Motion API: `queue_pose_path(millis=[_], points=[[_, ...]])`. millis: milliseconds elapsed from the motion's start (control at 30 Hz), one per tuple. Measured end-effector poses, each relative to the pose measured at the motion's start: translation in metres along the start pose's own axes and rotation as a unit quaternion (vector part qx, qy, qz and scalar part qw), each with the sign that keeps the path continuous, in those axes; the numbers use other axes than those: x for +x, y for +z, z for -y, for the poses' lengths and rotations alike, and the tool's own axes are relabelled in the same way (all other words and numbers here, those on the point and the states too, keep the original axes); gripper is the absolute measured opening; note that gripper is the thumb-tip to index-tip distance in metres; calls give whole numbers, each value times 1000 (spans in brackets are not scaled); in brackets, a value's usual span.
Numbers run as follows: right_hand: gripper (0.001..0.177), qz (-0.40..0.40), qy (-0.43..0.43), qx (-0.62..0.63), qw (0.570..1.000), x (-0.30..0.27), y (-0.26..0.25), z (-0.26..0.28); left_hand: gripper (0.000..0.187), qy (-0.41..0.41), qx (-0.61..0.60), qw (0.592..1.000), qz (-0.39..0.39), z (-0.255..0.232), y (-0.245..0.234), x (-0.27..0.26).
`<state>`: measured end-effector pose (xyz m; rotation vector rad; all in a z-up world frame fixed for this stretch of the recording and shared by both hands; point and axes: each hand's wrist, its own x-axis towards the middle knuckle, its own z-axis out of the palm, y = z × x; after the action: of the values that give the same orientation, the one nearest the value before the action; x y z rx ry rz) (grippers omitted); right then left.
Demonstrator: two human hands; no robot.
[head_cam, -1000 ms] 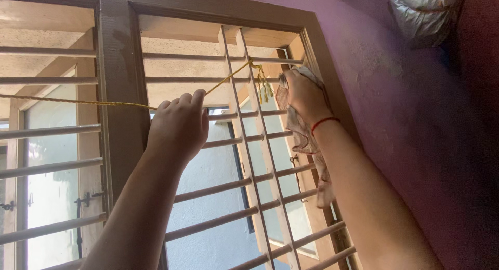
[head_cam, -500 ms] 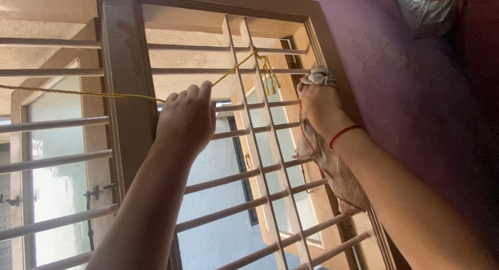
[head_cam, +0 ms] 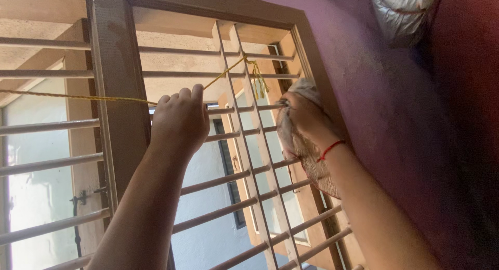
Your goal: The person wipes the metal bars of a window grille with a cloth, moving systematically from the top to the bottom. The person uses both hands to hold the cloth and wipe the bars, ensuring thorough cleaning of the surface.
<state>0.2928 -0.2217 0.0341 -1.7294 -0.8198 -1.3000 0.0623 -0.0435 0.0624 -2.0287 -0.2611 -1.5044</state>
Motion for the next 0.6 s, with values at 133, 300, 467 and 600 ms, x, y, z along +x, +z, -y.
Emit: queue_pose_path(millis=[133,300,467,600], points=[[26,-10,-45,113,993,-1,26,36,24,35,12,998,-59,2,2,1],[28,30,-157,170,972,0,31,6,32,57,21,994,-95,5,10,-2],[24,-11,-137,-12,990,10,3,-30,33,59,29,994,-85,8,18,2],[19,47,-132,-3,990,16,22,-1,32,45,29,996,-76,6,15,5]])
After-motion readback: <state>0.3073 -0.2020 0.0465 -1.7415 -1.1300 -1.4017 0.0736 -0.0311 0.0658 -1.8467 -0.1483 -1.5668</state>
